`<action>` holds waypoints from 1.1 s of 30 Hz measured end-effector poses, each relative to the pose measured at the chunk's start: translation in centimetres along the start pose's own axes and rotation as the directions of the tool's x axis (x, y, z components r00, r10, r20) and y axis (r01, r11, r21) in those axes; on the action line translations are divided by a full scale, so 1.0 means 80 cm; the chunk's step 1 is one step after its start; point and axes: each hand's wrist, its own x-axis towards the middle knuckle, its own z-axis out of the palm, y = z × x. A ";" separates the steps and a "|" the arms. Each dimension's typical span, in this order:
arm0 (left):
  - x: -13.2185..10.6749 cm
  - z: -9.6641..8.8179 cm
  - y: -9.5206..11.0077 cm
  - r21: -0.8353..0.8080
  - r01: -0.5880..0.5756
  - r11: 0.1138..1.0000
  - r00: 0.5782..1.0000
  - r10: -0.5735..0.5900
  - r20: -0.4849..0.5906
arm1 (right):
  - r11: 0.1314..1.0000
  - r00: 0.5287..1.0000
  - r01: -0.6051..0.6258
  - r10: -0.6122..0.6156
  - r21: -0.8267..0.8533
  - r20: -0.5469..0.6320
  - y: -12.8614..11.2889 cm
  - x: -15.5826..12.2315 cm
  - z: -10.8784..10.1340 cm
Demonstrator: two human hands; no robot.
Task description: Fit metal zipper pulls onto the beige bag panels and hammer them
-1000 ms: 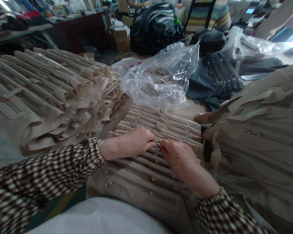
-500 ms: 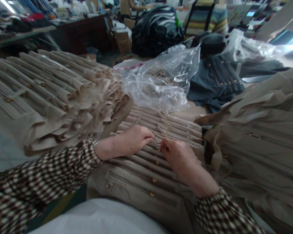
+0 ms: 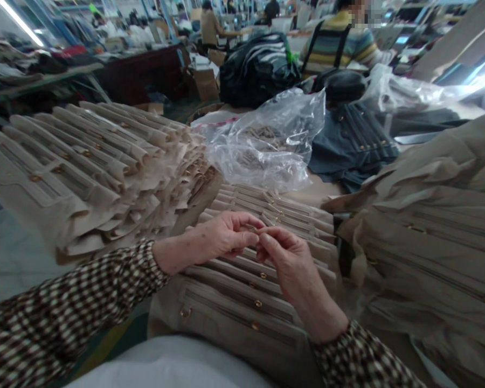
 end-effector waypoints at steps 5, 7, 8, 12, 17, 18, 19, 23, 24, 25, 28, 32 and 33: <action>0.002 -0.002 -0.002 0.397 -0.053 0.916 0.997 0.074 -0.038 | 0.946 1.000 0.013 -0.009 -0.323 0.015 0.004 -0.008 -0.023; 0.003 0.001 -0.006 0.551 -0.053 0.833 0.997 0.079 -0.024 | 0.814 0.997 0.072 -0.050 -0.577 0.053 0.008 -0.013 -0.033; 0.004 0.003 -0.009 0.632 -0.064 0.772 0.996 0.085 -0.003 | 0.713 0.992 0.124 -0.081 -0.690 0.095 0.010 -0.015 -0.037; 0.009 0.012 -0.016 0.888 -0.120 0.443 0.991 0.100 0.084 | 0.280 0.952 0.301 -0.142 -0.912 0.270 0.015 -0.019 -0.046; 0.009 0.017 -0.013 0.947 -0.126 0.297 0.992 0.069 0.110 | 0.086 0.959 0.284 -0.044 -0.955 0.281 0.016 -0.014 -0.046; 0.008 0.017 -0.012 0.949 -0.128 0.288 0.991 0.066 0.114 | 0.086 0.957 0.289 -0.020 -0.953 0.289 0.016 -0.013 -0.046; 0.008 0.017 -0.011 0.951 -0.127 0.282 0.991 0.064 0.114 | 0.089 0.954 0.298 0.003 -0.950 0.299 0.015 -0.011 -0.046; 0.006 0.019 -0.010 0.961 -0.118 0.252 0.993 0.047 0.110 | 0.077 0.942 0.327 0.056 -0.942 0.332 0.014 -0.008 -0.046; 0.005 0.020 -0.010 0.964 -0.118 0.238 0.993 0.046 0.111 | 0.061 0.941 0.330 0.058 -0.942 0.333 0.014 -0.008 -0.045; 0.005 0.021 -0.010 0.967 -0.118 0.225 0.993 0.044 0.111 | 0.039 0.941 0.330 0.061 -0.943 0.332 0.013 -0.009 -0.044; 0.005 0.025 -0.006 0.975 -0.093 0.201 0.996 0.009 0.093 | -0.029 0.946 0.317 0.079 -0.948 0.314 0.011 -0.009 -0.036; 0.003 0.026 -0.001 0.986 -0.042 0.159 0.997 -0.050 0.050 | -0.067 0.958 0.276 0.099 -0.959 0.269 0.009 -0.007 -0.029; 0.002 0.025 -0.002 0.988 -0.044 0.150 0.997 -0.049 0.052 | -0.064 0.959 0.274 0.092 -0.960 0.268 0.010 -0.006 -0.030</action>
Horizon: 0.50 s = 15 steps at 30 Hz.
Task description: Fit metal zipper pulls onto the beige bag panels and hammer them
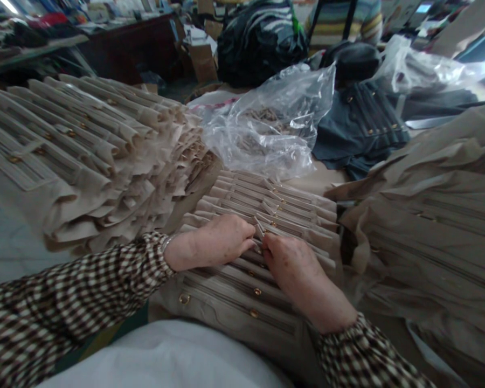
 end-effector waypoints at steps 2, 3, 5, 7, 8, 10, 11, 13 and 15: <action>-0.001 0.002 -0.007 -0.003 -0.003 1.000 1.000 0.003 -0.006 | 1.000 1.000 0.010 -0.010 0.018 -0.029 0.003 0.001 0.002; -0.001 0.004 -0.011 -0.027 -0.004 1.000 1.000 0.004 -0.022 | 0.999 0.999 0.020 -0.019 0.033 -0.044 0.005 0.001 0.002; -0.002 0.008 -0.022 -0.190 -0.032 0.981 0.996 0.015 -0.092 | 0.996 0.997 0.034 -0.029 0.077 -0.071 0.007 0.000 0.001; -0.003 0.010 -0.031 -0.466 -0.098 0.879 0.985 0.020 -0.169 | 0.983 0.992 0.038 -0.017 0.178 -0.121 0.007 -0.002 -0.002; -0.004 0.009 -0.033 -0.596 -0.125 0.793 0.983 0.019 -0.180 | 0.963 0.987 0.040 0.003 0.265 -0.158 0.006 -0.002 -0.004; -0.006 0.007 -0.033 -0.831 -0.112 0.545 0.992 0.008 -0.129 | 0.863 0.978 0.057 0.052 0.502 -0.200 0.000 -0.002 -0.008; -0.007 0.005 -0.031 -0.915 -0.082 0.394 0.996 0.007 -0.086 | 0.768 0.979 0.077 0.062 0.636 -0.194 -0.004 -0.002 -0.009; -0.009 0.003 -0.024 -0.998 -0.015 0.063 1.000 0.015 -0.014 | 0.513 0.991 0.079 0.049 0.855 -0.121 -0.015 -0.001 -0.010; -0.010 0.003 -0.015 -0.988 0.028 -0.153 1.000 -0.009 0.029 | 0.252 0.998 0.025 0.049 0.968 -0.038 -0.027 -0.001 -0.008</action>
